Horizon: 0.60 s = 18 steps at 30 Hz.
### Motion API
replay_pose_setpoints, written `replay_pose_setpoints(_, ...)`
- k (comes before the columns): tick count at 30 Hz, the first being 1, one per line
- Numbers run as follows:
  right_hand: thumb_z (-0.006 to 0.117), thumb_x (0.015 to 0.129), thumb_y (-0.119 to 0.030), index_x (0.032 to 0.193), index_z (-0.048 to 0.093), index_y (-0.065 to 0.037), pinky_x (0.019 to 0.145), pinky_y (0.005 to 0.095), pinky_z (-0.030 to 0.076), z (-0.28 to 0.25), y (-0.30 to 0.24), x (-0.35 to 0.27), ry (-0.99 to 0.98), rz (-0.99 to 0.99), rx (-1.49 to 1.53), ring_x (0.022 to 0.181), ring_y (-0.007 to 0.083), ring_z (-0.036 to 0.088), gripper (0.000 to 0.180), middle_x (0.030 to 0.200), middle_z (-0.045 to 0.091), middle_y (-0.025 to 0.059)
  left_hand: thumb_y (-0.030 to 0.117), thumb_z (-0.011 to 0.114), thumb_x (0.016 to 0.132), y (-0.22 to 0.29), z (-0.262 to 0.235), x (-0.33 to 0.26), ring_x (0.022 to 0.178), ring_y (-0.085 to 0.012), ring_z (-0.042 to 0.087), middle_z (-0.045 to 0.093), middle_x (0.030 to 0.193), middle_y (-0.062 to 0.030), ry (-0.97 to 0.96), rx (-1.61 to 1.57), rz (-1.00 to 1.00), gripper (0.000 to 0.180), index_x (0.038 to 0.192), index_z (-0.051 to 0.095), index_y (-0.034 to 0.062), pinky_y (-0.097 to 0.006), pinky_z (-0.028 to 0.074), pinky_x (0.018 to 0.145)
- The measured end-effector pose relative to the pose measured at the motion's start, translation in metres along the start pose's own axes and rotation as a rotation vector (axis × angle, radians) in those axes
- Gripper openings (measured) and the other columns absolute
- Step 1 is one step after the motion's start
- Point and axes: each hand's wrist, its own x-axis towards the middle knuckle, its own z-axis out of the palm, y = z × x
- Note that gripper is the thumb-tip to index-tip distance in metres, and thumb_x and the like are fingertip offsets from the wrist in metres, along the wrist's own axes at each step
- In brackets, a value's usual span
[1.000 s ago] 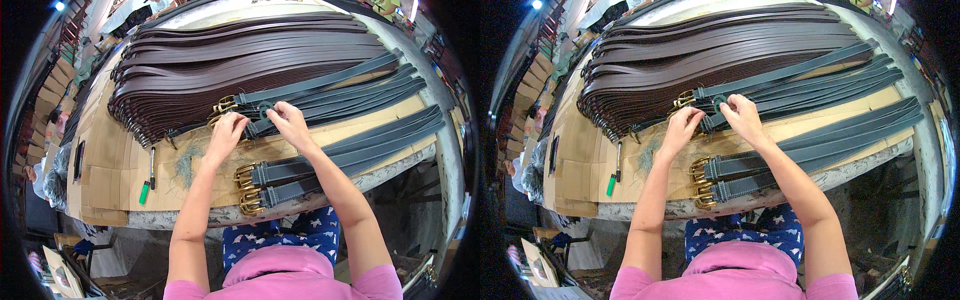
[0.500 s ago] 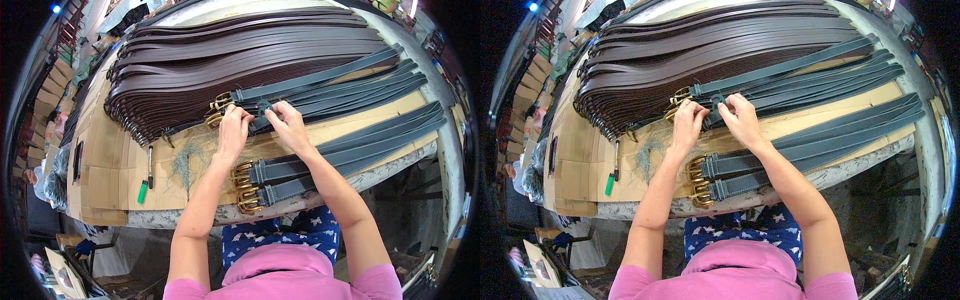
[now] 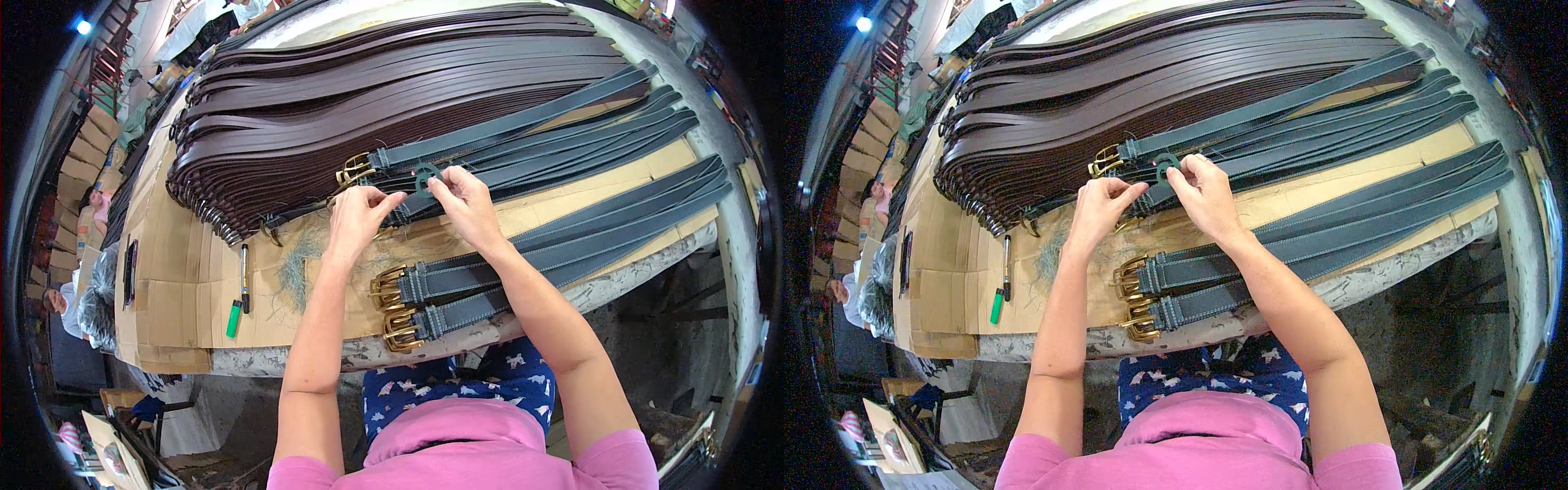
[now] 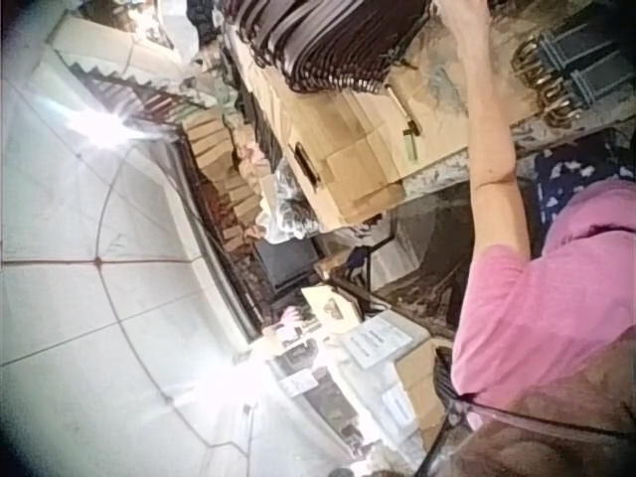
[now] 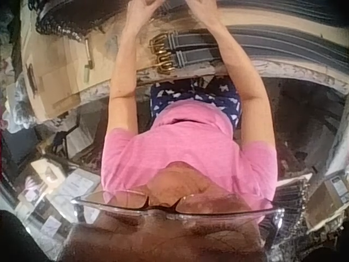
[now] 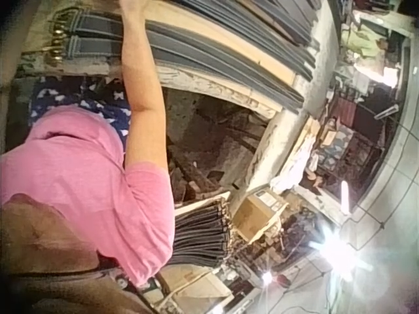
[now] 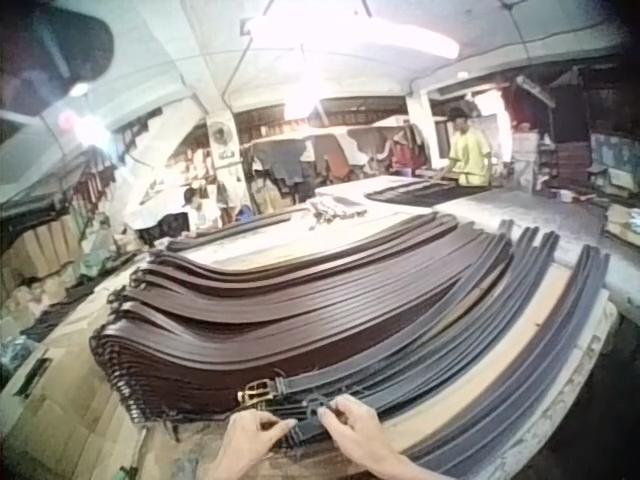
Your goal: Checking and finishing leather belts by singeing loose threads and attaching loops.
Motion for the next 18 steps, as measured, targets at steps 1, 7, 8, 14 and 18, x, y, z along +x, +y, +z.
replay_pose_setpoints(1,0.063,0.088,-0.013,0.078,0.054,0.004,0.061,0.0286,0.041,0.0,-0.002,-0.001,0.001,0.001,-0.001,0.065,0.0136,0.048,0.021,0.073,0.05,0.0077,0.046,0.071,0.078,0.0,0.003,0.002,0.055,-0.0204,0.059,0.062,0.058,-0.0136,-0.004,-0.004,0.006,0.049,0.074,0.07,-0.0033,-0.035,0.046,0.058)
replay_pose_setpoints(7,0.062,0.088,-0.012,0.079,0.053,0.004,0.06,0.0283,0.041,0.001,-0.002,0.0,0.001,-0.024,-0.008,0.065,0.0138,0.048,0.02,0.074,0.05,0.0081,0.039,0.075,0.075,-0.002,0.01,0.011,0.056,-0.022,0.061,0.062,0.059,-0.0114,-0.013,0.05,0.0,0.038,0.075,0.07,0.0004,-0.035,0.047,0.057)
replay_pose_setpoints(8,0.061,0.089,-0.012,0.079,0.053,0.004,0.06,0.0284,0.041,0.0,-0.001,0.0,0.0,-0.022,-0.017,0.065,0.0139,0.048,0.02,0.074,0.05,0.0082,0.039,0.075,0.075,0.0,0.011,0.011,0.056,-0.022,0.061,0.062,0.059,-0.0114,-0.013,0.051,0.001,0.038,0.075,0.07,0.0004,-0.035,0.047,0.057)
replay_pose_setpoints(14,0.061,0.09,-0.012,0.077,0.054,0.001,0.056,0.0224,0.034,0.002,0.003,-0.002,0.033,-0.075,-0.002,0.064,0.004,0.038,0.02,0.071,0.042,-0.0032,0.029,0.076,0.073,0.001,0.017,0.01,0.056,-0.022,0.06,0.063,0.061,-0.0101,0.009,0.001,0.07,0.027,0.078,0.071,0.0034,-0.036,0.045,0.055)
replay_pose_setpoints(18,0.062,0.089,-0.012,0.076,0.052,0.0,0.056,0.0229,0.034,0.002,0.002,-0.001,0.035,-0.065,0.015,0.065,0.0041,0.038,0.02,0.071,0.041,-0.0031,0.023,0.075,0.075,-0.008,0.026,0.011,0.056,-0.0165,0.052,0.055,0.06,-0.0056,0.067,-0.005,0.099,0.022,0.082,0.071,0.0022,-0.032,0.04,0.054)
